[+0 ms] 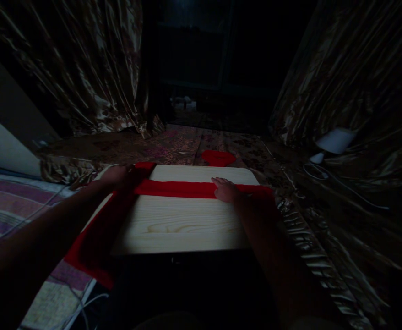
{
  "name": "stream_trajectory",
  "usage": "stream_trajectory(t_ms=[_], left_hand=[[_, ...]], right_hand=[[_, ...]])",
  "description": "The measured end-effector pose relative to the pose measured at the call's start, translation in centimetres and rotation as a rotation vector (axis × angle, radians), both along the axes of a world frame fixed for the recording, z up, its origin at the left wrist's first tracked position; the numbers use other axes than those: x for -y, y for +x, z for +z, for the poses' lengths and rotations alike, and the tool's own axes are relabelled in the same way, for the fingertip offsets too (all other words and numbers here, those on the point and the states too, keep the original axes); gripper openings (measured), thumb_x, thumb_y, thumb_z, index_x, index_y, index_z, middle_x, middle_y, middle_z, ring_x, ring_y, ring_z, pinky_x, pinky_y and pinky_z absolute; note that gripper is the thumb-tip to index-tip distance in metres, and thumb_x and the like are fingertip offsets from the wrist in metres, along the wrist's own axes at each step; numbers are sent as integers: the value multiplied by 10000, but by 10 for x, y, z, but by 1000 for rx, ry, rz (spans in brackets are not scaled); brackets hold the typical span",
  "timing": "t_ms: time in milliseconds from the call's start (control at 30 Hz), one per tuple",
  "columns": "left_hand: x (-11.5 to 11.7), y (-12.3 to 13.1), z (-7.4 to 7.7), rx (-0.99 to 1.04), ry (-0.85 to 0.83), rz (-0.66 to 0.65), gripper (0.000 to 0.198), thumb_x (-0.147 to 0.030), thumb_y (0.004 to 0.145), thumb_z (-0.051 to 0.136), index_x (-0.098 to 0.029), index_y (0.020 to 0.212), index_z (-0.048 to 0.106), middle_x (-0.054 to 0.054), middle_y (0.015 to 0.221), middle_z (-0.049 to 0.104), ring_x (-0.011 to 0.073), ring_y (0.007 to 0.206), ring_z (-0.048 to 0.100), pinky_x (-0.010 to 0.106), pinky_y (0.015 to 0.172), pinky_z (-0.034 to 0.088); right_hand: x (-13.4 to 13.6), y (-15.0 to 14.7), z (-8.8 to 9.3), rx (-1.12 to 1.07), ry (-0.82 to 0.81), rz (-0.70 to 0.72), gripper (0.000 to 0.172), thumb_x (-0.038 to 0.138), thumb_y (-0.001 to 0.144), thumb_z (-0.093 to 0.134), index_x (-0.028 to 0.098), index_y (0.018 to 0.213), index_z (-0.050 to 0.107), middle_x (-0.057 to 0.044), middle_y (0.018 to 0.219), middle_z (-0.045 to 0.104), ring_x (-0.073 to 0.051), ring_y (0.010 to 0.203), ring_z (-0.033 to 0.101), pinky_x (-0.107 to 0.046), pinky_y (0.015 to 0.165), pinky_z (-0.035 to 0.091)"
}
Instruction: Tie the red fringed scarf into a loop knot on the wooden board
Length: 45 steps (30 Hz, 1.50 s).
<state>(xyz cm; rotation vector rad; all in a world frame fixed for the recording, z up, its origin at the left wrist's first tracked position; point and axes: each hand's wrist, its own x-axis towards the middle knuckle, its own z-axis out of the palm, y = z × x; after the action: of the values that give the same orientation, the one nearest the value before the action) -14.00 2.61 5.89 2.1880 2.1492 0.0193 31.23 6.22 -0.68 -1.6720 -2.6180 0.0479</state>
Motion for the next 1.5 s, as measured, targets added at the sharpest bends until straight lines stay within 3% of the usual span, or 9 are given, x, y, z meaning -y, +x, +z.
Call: stream_trajectory(t_ms=[67,200,367,533,867,1133,1267,1400,1500], left_hand=[[5,27,-4,-18,54,-57,504,-441,952,415,-138,1330,555,197,1287,642,311,1136,629,382,975,450],[20,95,-28,49,134,-392,587,-467,1000,283,-189,1493,438,138,1552,440,285,1431,395,415,1148,333],[35,144,-61,62,105,-295,669,-522,1013,152,-210,1597,250,110,1647,255,321,1519,205,611,1175,209],[36,146,-74,45,97,-195,660,-552,1004,153,-283,1602,229,70,1667,192,314,1531,164,622,1175,190],[35,148,-75,70,100,-150,688,-584,987,165,-289,1608,201,69,1666,201,334,1524,175,673,1158,166],[35,148,-75,87,105,-143,698,-584,978,196,-279,1606,212,66,1663,218,335,1521,181,680,1157,157],[34,148,-76,95,105,-133,695,-564,987,167,-250,1604,221,70,1659,230,328,1519,185,672,1159,158],[32,146,-73,87,123,-105,670,-497,997,169,-198,1587,272,104,1636,295,319,1493,247,624,1148,227],[24,141,-63,50,122,-109,626,-507,982,231,-235,1519,403,129,1571,410,332,1417,365,599,1076,330]], right_hand=[[11,-9,6,-46,111,-47,689,211,871,477,101,1542,366,-140,1579,385,-278,1444,356,-439,1197,257],[43,-42,14,-141,251,21,545,228,960,367,130,1489,459,-117,1545,445,-245,1435,370,-441,1213,210],[72,-72,1,-116,98,120,670,523,1008,328,154,1567,327,-95,1621,312,-261,1499,253,-463,1222,176],[68,-51,-10,-81,-7,55,733,640,992,250,233,1601,225,-45,1662,193,-265,1532,154,-524,1225,124],[49,0,-12,-23,16,-221,684,623,991,252,290,1589,254,-40,1660,209,-303,1518,189,-617,1182,167],[39,5,-11,-33,-5,-458,695,620,989,187,279,1590,262,-56,1653,236,-321,1508,210,-637,1176,158],[39,5,-11,-65,4,-500,714,624,983,213,248,1584,290,-79,1650,242,-328,1508,209,-623,1182,153],[41,5,-12,-74,9,-498,715,626,983,217,245,1583,291,-79,1650,243,-325,1512,196,-621,1184,142],[42,5,-13,-82,21,-494,714,630,983,209,249,1581,293,-76,1647,252,-318,1509,199,-614,1182,152]])
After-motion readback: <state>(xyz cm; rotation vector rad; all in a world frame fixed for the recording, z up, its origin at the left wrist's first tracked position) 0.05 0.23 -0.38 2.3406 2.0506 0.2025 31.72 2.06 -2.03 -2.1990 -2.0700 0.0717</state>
